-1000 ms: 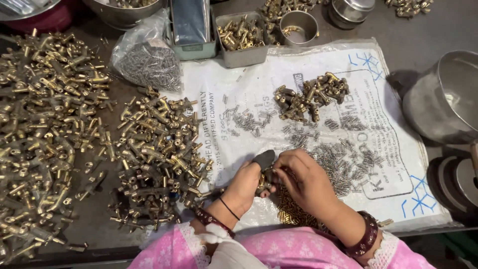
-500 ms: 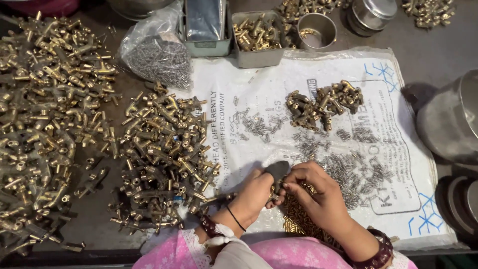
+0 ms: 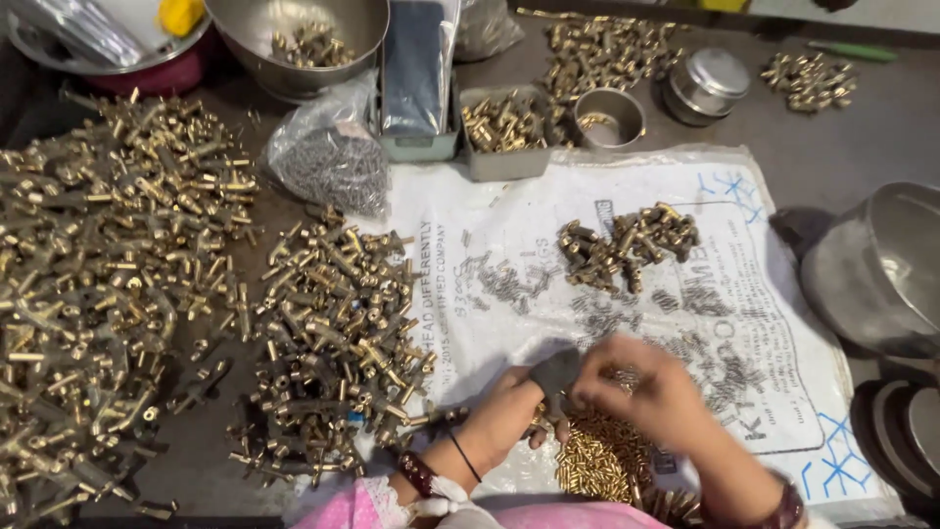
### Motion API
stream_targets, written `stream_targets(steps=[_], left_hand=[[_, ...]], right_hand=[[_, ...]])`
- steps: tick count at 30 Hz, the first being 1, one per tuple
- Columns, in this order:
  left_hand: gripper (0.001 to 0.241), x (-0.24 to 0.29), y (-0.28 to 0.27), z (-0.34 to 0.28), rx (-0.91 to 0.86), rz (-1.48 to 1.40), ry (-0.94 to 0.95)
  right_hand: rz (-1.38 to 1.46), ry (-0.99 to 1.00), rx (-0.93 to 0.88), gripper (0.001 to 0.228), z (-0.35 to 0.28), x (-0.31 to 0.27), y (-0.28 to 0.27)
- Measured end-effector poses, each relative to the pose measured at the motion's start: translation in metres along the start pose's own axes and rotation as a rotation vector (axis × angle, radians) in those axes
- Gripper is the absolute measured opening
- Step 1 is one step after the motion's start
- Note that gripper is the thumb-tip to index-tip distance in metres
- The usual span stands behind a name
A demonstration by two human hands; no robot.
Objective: Manually assembling small brass valve bodies by inserting metal pins into them.
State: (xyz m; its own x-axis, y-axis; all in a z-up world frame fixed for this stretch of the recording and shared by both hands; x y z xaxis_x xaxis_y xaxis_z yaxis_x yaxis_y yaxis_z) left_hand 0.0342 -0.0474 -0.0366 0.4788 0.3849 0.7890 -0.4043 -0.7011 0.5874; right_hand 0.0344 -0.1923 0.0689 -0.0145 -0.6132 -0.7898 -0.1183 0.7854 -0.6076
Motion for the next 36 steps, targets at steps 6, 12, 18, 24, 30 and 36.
stream_targets(steps=[6,12,18,24,30,36], left_hand=[[0.037,0.004,-0.009,0.008,0.033,0.084,0.018],[0.026,0.036,0.006,-0.003,0.096,0.133,-0.017],[0.024,0.008,0.004,0.004,-0.044,-0.065,0.129],[0.026,0.030,0.001,-0.001,0.070,0.158,0.015],[0.022,0.007,-0.010,0.008,0.080,0.186,-0.030],[0.029,-0.003,-0.020,0.019,0.100,0.232,0.187]], right_hand=[[-0.437,0.140,0.655,0.028,0.081,0.047,-0.111],[-0.608,0.428,0.611,0.035,0.094,0.086,-0.089],[-0.509,0.445,0.581,0.028,0.096,0.110,-0.098],[-0.403,0.230,0.654,0.028,0.063,0.072,-0.084],[-0.616,0.267,0.578,0.038,0.071,0.097,-0.082],[0.132,0.470,0.398,0.030,0.044,0.096,-0.085]])
Point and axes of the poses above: each hand's wrist, its own z-axis towards the middle knuckle, its own y-axis out of the palm, x = y × z, the point moved 7 cm from there along z, towards the middle knuckle, and after that the axes turned 15 degrees about y, right-handed, at the moved point
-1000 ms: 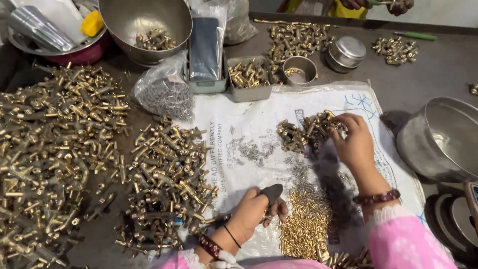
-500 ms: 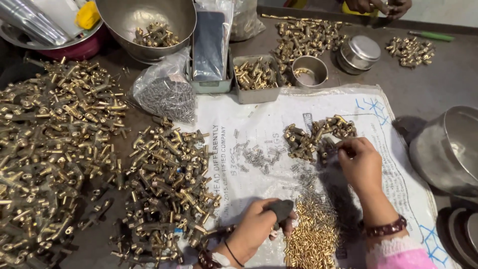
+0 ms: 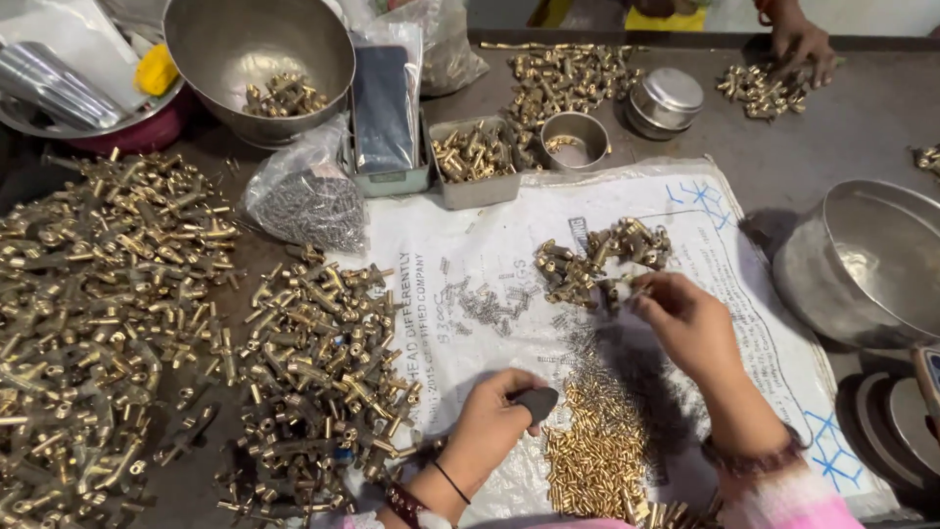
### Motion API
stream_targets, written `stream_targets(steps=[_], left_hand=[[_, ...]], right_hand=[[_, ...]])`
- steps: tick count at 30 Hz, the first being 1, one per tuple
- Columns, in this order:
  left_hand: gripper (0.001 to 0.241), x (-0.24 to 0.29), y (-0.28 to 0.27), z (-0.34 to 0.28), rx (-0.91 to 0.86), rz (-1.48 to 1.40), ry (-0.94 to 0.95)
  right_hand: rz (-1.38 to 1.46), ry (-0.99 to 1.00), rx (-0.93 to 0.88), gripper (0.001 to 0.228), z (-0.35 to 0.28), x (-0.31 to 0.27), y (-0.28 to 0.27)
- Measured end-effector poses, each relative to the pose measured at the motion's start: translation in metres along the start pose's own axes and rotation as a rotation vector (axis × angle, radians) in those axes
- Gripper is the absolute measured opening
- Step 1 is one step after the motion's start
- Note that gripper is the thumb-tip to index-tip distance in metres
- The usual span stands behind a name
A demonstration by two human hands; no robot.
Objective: Manually assembling small brass valve bodies by inserting metal pins into them.
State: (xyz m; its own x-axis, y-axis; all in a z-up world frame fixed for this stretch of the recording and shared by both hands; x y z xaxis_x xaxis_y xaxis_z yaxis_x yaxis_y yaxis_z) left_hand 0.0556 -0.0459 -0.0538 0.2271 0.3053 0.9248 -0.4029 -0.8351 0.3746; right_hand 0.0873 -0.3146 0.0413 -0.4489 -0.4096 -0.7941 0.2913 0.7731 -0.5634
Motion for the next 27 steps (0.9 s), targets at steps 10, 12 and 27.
stream_targets(steps=[10,12,27], left_hand=[[0.041,0.040,-0.006,-0.011,0.151,-0.016,0.058],[0.043,0.050,-0.001,-0.011,0.084,0.178,-0.022],[0.032,0.051,0.015,-0.013,-0.154,0.297,0.177]], right_hand=[[-0.631,-0.633,-0.071,0.029,-0.096,-0.069,0.104],[-0.744,-0.683,-0.004,0.032,-0.093,-0.069,0.111],[0.004,-0.639,-0.185,0.012,-0.144,-0.073,0.058]])
Point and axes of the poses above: each hand's wrist, its own z-axis towards the middle knuckle, its own y-axis out of the palm, x = y × z, the point moved 7 cm from there along z, towards the middle knuckle, and after that the axes turned 15 degrees about y, right-handed, at the moved point
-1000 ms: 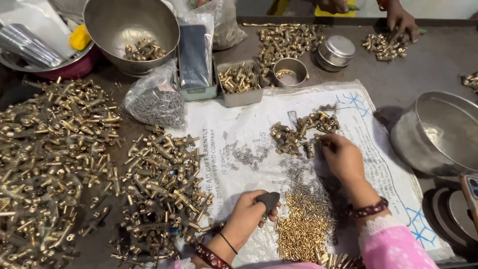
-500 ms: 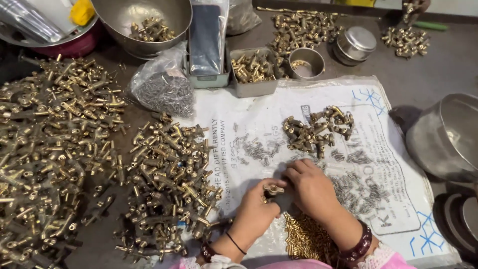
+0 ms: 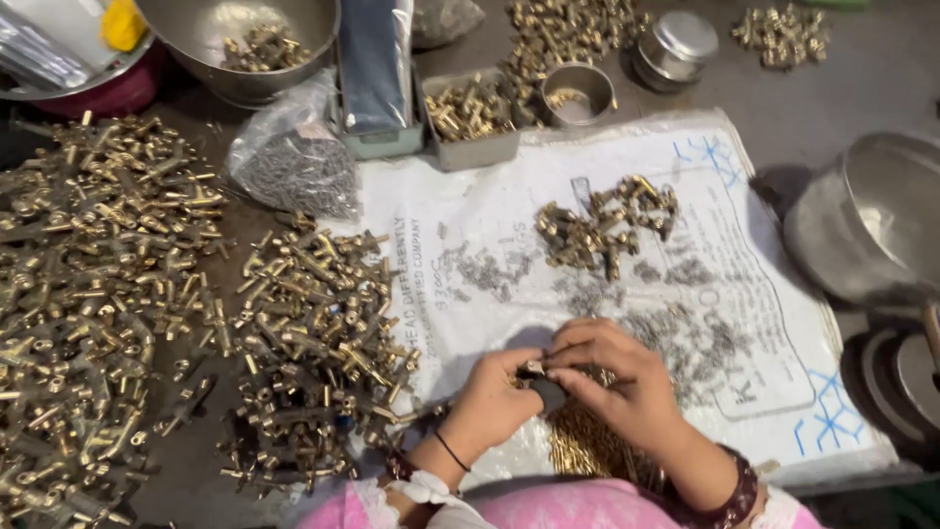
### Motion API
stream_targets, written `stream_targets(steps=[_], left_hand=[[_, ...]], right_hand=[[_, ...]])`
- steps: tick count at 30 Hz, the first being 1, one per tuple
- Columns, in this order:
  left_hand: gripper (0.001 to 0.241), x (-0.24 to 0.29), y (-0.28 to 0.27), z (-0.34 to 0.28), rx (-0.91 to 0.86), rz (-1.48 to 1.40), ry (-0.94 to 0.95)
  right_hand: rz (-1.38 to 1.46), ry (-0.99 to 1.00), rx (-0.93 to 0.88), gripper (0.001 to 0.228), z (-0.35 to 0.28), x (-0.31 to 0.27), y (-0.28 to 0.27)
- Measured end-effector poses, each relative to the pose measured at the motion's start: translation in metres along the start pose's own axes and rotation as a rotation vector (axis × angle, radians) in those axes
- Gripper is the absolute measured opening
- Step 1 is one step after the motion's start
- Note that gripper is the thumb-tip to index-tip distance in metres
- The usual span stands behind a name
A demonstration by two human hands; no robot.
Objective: Manually assembling small brass valve bodies by inserting metal pins into them.
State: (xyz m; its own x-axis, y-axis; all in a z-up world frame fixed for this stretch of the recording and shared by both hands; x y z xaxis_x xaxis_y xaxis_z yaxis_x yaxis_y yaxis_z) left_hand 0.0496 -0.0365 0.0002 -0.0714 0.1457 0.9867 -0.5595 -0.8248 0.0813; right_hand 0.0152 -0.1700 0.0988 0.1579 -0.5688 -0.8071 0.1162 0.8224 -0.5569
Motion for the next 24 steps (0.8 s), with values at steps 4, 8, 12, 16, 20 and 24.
stream_targets(steps=[4,8,12,16,20,24], left_hand=[[0.039,-0.024,0.013,-0.001,0.009,-0.252,-0.201],[0.025,-0.032,0.000,-0.002,0.124,-0.237,-0.164],[0.025,-0.028,-0.009,-0.003,0.176,-0.196,-0.262],[0.025,-0.021,-0.006,-0.002,0.198,-0.172,-0.304],[0.024,-0.041,-0.009,-0.005,0.174,-0.203,-0.248],[0.035,-0.041,-0.001,-0.004,0.114,-0.257,-0.186]], right_hand=[[-0.010,0.102,0.009,0.008,-0.023,0.049,-0.046],[-0.277,0.782,-0.001,0.019,-0.071,0.114,-0.096],[-0.570,0.595,-0.321,0.032,-0.104,0.078,-0.060],[-0.639,0.712,-0.372,0.039,-0.092,0.056,-0.032],[-0.638,0.639,-0.438,0.030,-0.086,0.063,-0.024],[-0.165,0.626,-0.144,0.026,-0.058,0.076,-0.063]])
Point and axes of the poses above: each hand's wrist, its own z-axis towards the middle knuckle, its own y-axis out of the palm, x = y × z, the point moved 7 cm from there along z, towards the middle knuckle, and after that the axes turned 15 degrees about y, right-handed, at the moved point
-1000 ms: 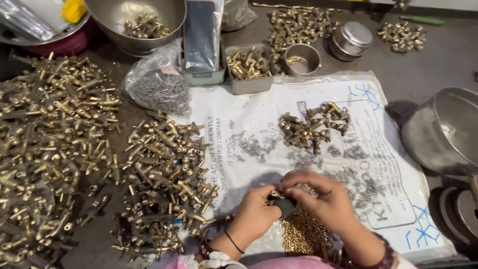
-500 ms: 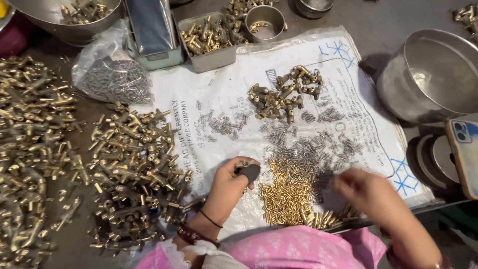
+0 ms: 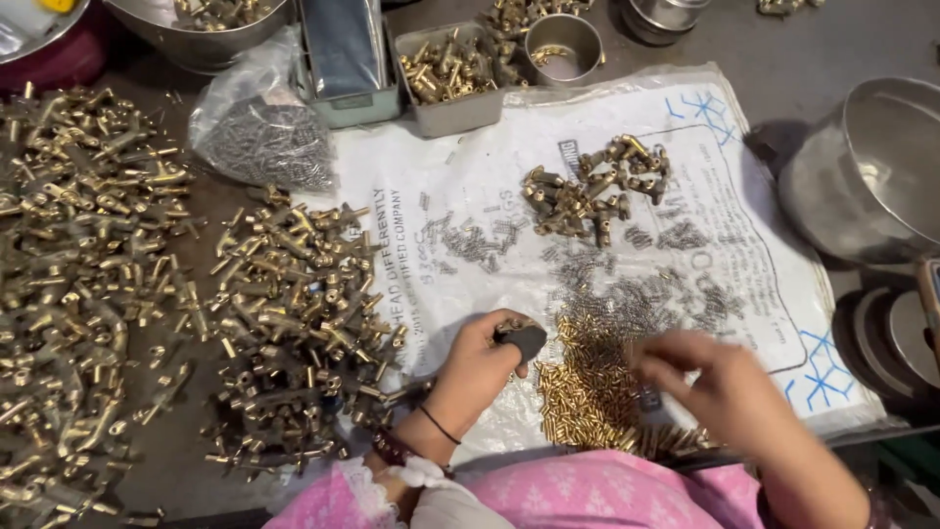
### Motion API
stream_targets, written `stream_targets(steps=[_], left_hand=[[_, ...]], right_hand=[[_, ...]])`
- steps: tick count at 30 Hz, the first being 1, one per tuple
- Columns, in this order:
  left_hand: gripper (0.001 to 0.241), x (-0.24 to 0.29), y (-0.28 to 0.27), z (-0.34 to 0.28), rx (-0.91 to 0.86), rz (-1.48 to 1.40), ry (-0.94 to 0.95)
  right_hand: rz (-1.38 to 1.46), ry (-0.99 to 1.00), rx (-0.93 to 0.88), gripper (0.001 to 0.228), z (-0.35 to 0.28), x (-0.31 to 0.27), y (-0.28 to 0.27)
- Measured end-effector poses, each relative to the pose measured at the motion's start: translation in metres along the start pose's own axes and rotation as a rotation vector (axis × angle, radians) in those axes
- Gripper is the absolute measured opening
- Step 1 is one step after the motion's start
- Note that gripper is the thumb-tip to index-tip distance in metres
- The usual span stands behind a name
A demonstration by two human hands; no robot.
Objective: Manually assembling small brass valve bodies by inserting metal pins into them.
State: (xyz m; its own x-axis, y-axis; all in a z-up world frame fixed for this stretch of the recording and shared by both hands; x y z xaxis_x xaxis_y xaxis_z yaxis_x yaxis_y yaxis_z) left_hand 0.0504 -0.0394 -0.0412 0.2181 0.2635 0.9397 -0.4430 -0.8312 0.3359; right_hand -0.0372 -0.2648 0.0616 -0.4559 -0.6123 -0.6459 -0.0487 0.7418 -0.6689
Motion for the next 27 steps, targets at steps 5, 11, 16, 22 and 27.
stream_targets(steps=[5,11,16,22,27], left_hand=[[0.034,-0.006,0.014,-0.003,-0.107,0.150,-0.085],[0.035,0.005,0.014,-0.011,-0.159,0.192,-0.114],[0.039,0.000,0.026,-0.014,-0.282,0.115,-0.011],[0.024,0.004,0.027,-0.019,-0.302,0.043,-0.079],[0.026,0.006,0.032,-0.016,-0.296,-0.326,-0.109]], right_hand=[[0.149,-0.182,0.012,0.018,0.021,-0.062,0.013],[0.548,0.015,-0.233,0.020,0.040,-0.035,0.060],[0.582,0.106,-0.284,0.018,0.045,-0.021,0.059],[0.216,-0.223,-0.171,0.019,0.022,-0.084,0.043],[0.280,-0.495,-0.275,0.025,0.016,-0.089,0.040]])
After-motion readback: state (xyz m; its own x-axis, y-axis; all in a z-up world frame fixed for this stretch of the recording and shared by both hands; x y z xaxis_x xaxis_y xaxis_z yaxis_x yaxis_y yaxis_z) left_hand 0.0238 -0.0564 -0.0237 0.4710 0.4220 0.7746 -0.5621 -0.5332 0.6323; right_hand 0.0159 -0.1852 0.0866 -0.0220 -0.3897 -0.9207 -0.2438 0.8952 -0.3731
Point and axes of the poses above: each hand's wrist, its own z-axis towards the middle knuckle, its own y-axis out of the palm, x = y × z, the point moved 7 cm from there along z, towards the middle knuckle, and after that the axes turned 15 degrees about y, right-handed, at the moved point
